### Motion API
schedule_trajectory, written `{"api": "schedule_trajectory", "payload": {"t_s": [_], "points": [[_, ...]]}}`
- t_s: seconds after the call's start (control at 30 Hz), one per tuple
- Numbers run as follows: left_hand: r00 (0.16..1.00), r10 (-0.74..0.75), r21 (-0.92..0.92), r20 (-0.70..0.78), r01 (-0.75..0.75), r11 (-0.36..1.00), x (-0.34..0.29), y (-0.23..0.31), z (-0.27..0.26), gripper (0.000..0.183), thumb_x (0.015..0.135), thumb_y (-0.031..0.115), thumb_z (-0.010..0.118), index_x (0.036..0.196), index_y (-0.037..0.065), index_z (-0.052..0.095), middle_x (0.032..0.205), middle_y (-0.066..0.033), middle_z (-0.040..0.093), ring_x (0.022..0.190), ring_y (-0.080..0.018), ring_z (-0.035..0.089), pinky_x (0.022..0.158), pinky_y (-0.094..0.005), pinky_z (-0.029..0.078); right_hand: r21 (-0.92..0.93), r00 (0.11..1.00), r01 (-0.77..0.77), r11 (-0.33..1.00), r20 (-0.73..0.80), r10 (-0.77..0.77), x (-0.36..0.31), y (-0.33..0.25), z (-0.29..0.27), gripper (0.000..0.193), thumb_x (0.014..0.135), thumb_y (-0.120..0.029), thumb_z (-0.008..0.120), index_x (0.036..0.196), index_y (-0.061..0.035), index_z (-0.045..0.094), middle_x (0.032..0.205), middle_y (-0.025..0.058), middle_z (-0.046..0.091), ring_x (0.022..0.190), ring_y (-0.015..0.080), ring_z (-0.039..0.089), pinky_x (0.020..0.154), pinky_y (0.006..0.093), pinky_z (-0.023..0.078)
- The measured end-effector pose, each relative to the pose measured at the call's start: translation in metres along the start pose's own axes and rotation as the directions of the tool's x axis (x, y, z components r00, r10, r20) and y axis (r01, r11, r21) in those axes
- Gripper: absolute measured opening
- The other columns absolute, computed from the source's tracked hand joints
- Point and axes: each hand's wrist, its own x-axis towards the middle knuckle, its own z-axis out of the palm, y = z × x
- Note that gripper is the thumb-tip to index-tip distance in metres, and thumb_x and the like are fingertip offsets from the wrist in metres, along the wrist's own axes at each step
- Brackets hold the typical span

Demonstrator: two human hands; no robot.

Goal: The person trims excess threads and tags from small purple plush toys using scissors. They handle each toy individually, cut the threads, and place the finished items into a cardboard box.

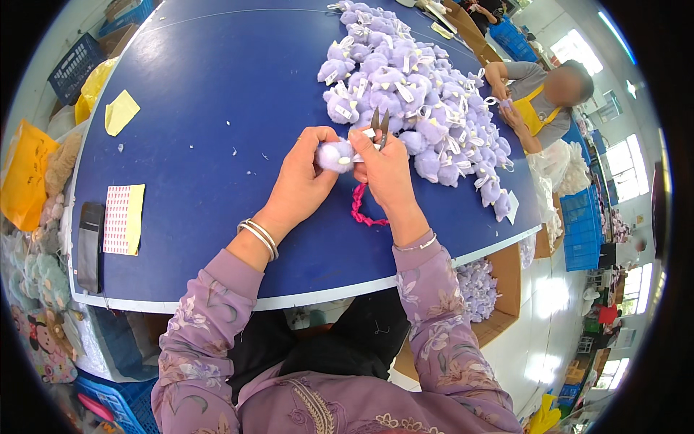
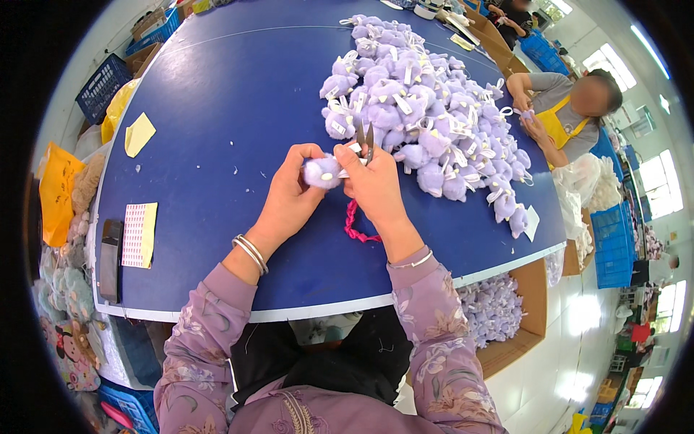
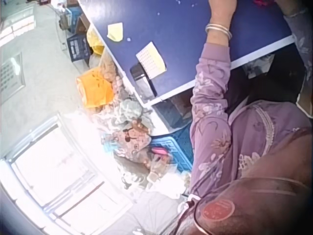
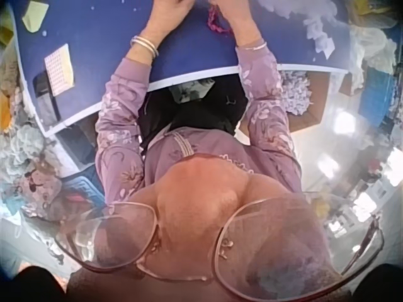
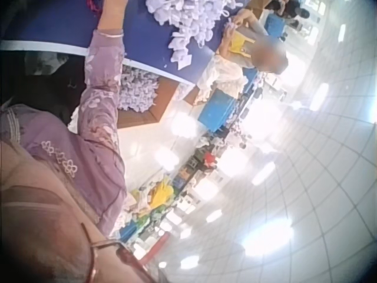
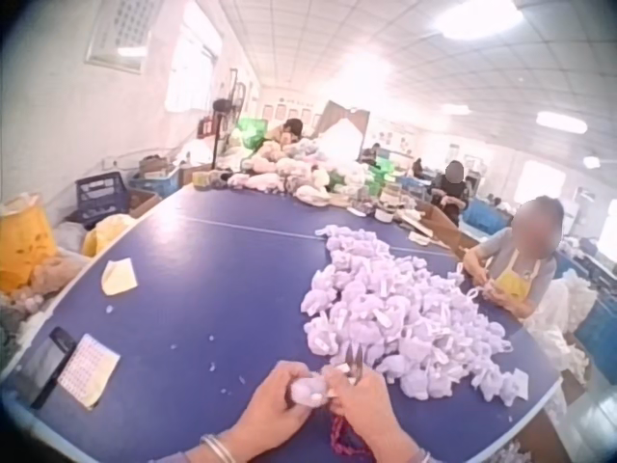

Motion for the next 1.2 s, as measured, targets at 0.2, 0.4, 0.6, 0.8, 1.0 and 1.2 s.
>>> {"api": "schedule_trajectory", "payload": {"t_s": [0.2, 0.4, 0.6, 0.8, 1.0, 1.2], "points": [[0.982, -0.133, -0.086, 0.131, 0.145, 0.986, -0.003, 0.006, 0.001, 0.034, 0.084, 0.002, 0.058, 0.116, 0.002, 0.048, 0.099, -0.0065, 0.060, 0.080, -0.0103, 0.063, 0.066, -0.0240, 0.050, -0.144, 0.989, -0.112, 0.983, -0.111, 0.096, 0.006, 0.000, 0.000, 0.023, 0.091, -0.023, 0.067, 0.086, -0.0028, 0.058, 0.067, -0.0022, 0.052, 0.048, 0.0018, 0.039, 0.040, 0.0204, 0.029], [0.955, -0.281, -0.378, 0.099, 0.297, 0.877, 0.006, 0.005, -0.003, 0.032, 0.090, 0.010, 0.055, 0.120, 0.000, 0.051, 0.093, -0.0081, 0.064, 0.066, -0.0109, 0.063, 0.055, -0.0235, 0.049, 0.101, 0.997, 0.011, 0.995, -0.074, -0.003, 0.008, -0.008, -0.013, 0.027, 0.095, -0.030, 0.060, 0.090, -0.0039, 0.059, 0.071, 0.0000, 0.054, 0.047, 0.0017, 0.037, 0.040, 0.0201, 0.027], [0.949, -0.300, -0.386, 0.096, 0.313, 0.868, 0.008, 0.001, -0.009, 0.029, 0.093, 0.012, 0.053, 0.119, 0.000, 0.056, 0.093, -0.0084, 0.066, 0.066, -0.0111, 0.064, 0.055, -0.0227, 0.049, -0.283, 0.991, 0.129, 0.951, 0.072, -0.113, 0.002, 0.003, 0.001, 0.020, 0.093, -0.023, 0.065, 0.095, -0.0028, 0.062, 0.071, -0.0056, 0.053, 0.059, 0.0008, 0.044, 0.050, 0.0191, 0.034], [0.924, -0.299, -0.615, 0.237, 0.381, 0.690, 0.005, 0.011, -0.012, 0.030, 0.096, 0.023, 0.055, 0.113, -0.002, 0.060, 0.089, -0.0098, 0.068, 0.067, -0.0121, 0.066, 0.055, -0.0221, 0.050, -0.173, 0.996, 0.090, 0.981, 0.027, -0.086, 0.002, 0.003, -0.004, 0.019, 0.096, -0.021, 0.060, 0.092, -0.0036, 0.063, 0.066, -0.0050, 0.051, 0.051, 0.0018, 0.041, 0.044, 0.0199, 0.031], [0.925, -0.370, -0.380, 0.083, 0.373, 0.847, 0.009, 0.006, -0.014, 0.032, 0.098, 0.029, 0.055, 0.100, -0.001, 0.065, 0.077, -0.0080, 0.067, 0.058, -0.0124, 0.064, 0.052, -0.0224, 0.051, -0.222, 0.999, 0.033, 0.975, -0.018, -0.038, 0.004, 0.000, -0.004, 0.022, 0.095, -0.024, 0.061, 0.089, -0.0031, 0.064, 0.066, -0.0033, 0.053, 0.050, 0.0023, 0.044, 0.042, 0.0202, 0.033], [0.947, -0.310, -0.405, -0.085, 0.251, 0.879, 0.007, 0.005, -0.004, 0.029, 0.099, 0.026, 0.055, 0.097, -0.002, 0.064, 0.076, -0.0075, 0.066, 0.058, -0.0123, 0.065, 0.053, -0.0233, 0.052, -0.088, 0.996, 0.073, 0.993, -0.043, -0.077, 0.003, 0.003, 0.000, 0.022, 0.095, -0.024, 0.062, 0.090, -0.0030, 0.065, 0.065, -0.0028, 0.053, 0.049, 0.0030, 0.044, 0.042, 0.0203, 0.032]]}}
